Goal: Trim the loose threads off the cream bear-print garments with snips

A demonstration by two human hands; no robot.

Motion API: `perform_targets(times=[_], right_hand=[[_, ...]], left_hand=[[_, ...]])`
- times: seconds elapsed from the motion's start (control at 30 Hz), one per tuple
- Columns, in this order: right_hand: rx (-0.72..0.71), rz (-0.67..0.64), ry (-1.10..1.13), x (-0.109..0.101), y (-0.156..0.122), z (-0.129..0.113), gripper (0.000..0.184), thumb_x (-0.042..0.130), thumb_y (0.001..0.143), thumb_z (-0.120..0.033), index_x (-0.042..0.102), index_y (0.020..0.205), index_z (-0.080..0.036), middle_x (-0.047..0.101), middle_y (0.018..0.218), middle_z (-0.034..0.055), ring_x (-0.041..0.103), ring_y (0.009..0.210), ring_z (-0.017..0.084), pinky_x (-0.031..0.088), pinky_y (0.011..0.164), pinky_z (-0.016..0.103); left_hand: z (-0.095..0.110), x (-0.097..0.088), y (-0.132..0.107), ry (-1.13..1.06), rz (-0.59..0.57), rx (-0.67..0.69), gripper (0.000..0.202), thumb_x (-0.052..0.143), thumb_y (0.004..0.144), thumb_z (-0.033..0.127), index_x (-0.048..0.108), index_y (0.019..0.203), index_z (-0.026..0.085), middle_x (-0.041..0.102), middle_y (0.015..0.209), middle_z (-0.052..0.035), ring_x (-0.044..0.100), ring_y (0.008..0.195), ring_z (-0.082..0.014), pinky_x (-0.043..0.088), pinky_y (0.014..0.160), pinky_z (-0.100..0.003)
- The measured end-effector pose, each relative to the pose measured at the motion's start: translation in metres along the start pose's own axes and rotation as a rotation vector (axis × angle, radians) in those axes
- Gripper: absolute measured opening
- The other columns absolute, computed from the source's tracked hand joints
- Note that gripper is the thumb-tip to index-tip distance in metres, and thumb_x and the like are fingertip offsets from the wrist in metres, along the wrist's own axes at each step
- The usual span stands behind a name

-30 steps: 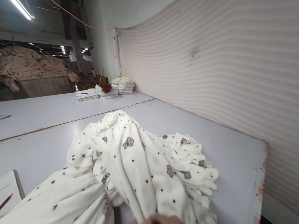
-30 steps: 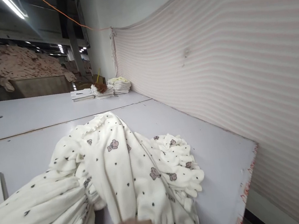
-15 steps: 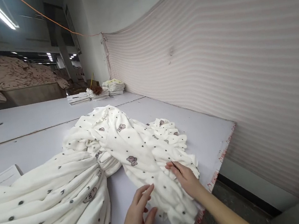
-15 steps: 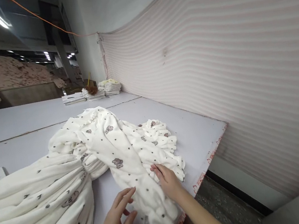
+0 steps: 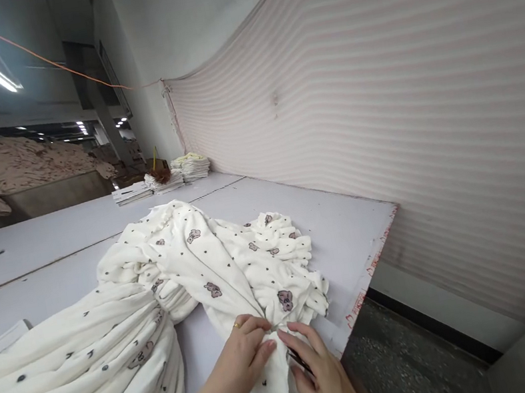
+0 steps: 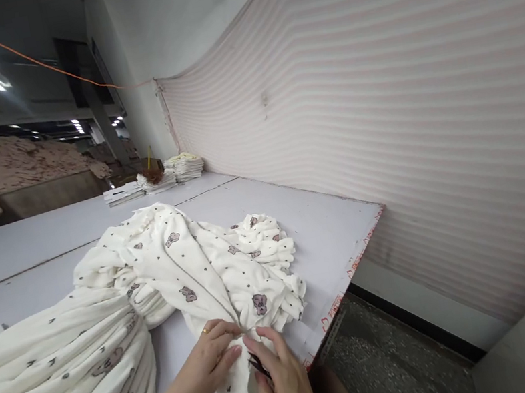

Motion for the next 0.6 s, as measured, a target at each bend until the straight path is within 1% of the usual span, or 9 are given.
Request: perform_targets(times=[0.07,0.13,0.2,0.23,0.33,0.4,0.47,0.53,0.6], right_hand=[[0.066,-0.018,0.067,0.002,0.013,0.001,0.031,0.05,0.076,-0.013,0.07,0.098,-0.023,0.062,0.109,0.008,0.062,0.096,0.024,0.05,0.083,0.033],[0.134,-0.029,0.135,0.002,0.02,0.005,0.02,0.049,0.081,-0.015,0.067,0.086,-0.02,0.065,0.087,0.0046,0.062,0.083,0.021,0.051,0.076,0.029],[0.182,-0.027,0.172,0.001,0.021,0.009,0.021,0.045,0.087,-0.019,0.065,0.093,-0.019,0.065,0.078,0.002,0.062,0.076,0.019,0.051,0.069,0.026],[0.206,-0.028,0.183,0.001,0.02,0.011,0.023,0.043,0.089,-0.021,0.064,0.099,-0.019,0.065,0.076,0.0013,0.062,0.073,0.018,0.051,0.066,0.025],[0.257,-0.037,0.182,-0.001,0.015,0.016,0.026,0.041,0.092,-0.023,0.062,0.106,-0.019,0.064,0.07,-0.0003,0.062,0.067,0.018,0.05,0.06,0.024],[0.261,-0.045,0.145,-0.007,0.011,0.017,0.02,0.047,0.089,-0.025,0.063,0.099,-0.019,0.064,0.075,0.0012,0.064,0.073,0.02,0.051,0.064,0.025],[0.23,-0.037,0.054,-0.02,0.008,0.014,0.017,0.055,0.084,-0.024,0.064,0.098,-0.02,0.065,0.091,0.005,0.063,0.085,0.023,0.05,0.073,0.029],[0.146,-0.059,-0.092,-0.031,0.005,0.003,0.027,0.058,0.082,-0.025,0.063,0.108,-0.022,0.061,0.104,0.007,0.062,0.09,0.024,0.049,0.075,0.031],[0.028,-0.138,-0.237,-0.034,0.003,-0.013,0.032,0.054,0.087,-0.028,0.059,0.119,-0.026,0.062,0.105,0.0068,0.063,0.091,0.023,0.049,0.074,0.03]], left_hand=[[0.002,-0.003,-0.005,0.0,0.023,-0.049,0.015,0.048,0.094,0.022,0.062,0.089,0.023,0.063,0.113,-0.0059,0.059,0.105,-0.0201,0.055,0.084,-0.032],[0.004,-0.005,-0.018,0.024,0.143,-0.124,0.017,0.046,0.094,0.023,0.055,0.108,0.022,0.054,0.126,-0.0124,0.054,0.116,-0.0241,0.052,0.09,-0.039],[0.013,-0.003,-0.035,0.054,0.291,-0.127,0.027,0.051,0.091,0.024,0.047,0.117,0.02,0.047,0.131,-0.0174,0.047,0.123,-0.0294,0.048,0.095,-0.046],[0.021,0.002,-0.044,0.069,0.338,-0.088,0.029,0.055,0.088,0.025,0.047,0.115,0.02,0.046,0.132,-0.018,0.045,0.123,-0.0318,0.046,0.095,-0.048],[0.037,0.018,-0.059,0.086,0.402,-0.002,0.016,0.053,0.086,0.015,0.051,0.101,0.021,0.05,0.129,-0.0167,0.047,0.12,-0.0321,0.045,0.094,-0.048],[0.036,0.023,-0.06,0.049,0.398,-0.011,0.017,0.042,0.09,0.007,0.05,0.093,0.022,0.056,0.119,-0.0142,0.054,0.11,-0.0261,0.049,0.088,-0.04],[0.032,0.023,-0.057,0.008,0.377,0.007,0.02,0.039,0.091,0.005,0.048,0.092,0.022,0.06,0.107,-0.0113,0.059,0.097,-0.0212,0.051,0.079,-0.033],[0.03,0.02,-0.054,0.011,0.37,0.055,0.02,0.042,0.09,0.004,0.049,0.096,0.022,0.063,0.101,-0.0095,0.061,0.09,-0.0195,0.051,0.075,-0.03],[0.029,0.015,-0.053,0.03,0.379,0.083,0.021,0.044,0.089,0.003,0.051,0.096,0.021,0.065,0.1,-0.0089,0.062,0.088,-0.0193,0.05,0.076,-0.03]])
Point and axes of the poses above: each hand's wrist, its own y-axis towards the middle knuckle, its own x-axis out of the palm, z = x × y, the point moved 8 cm from there along y, towards the middle knuckle
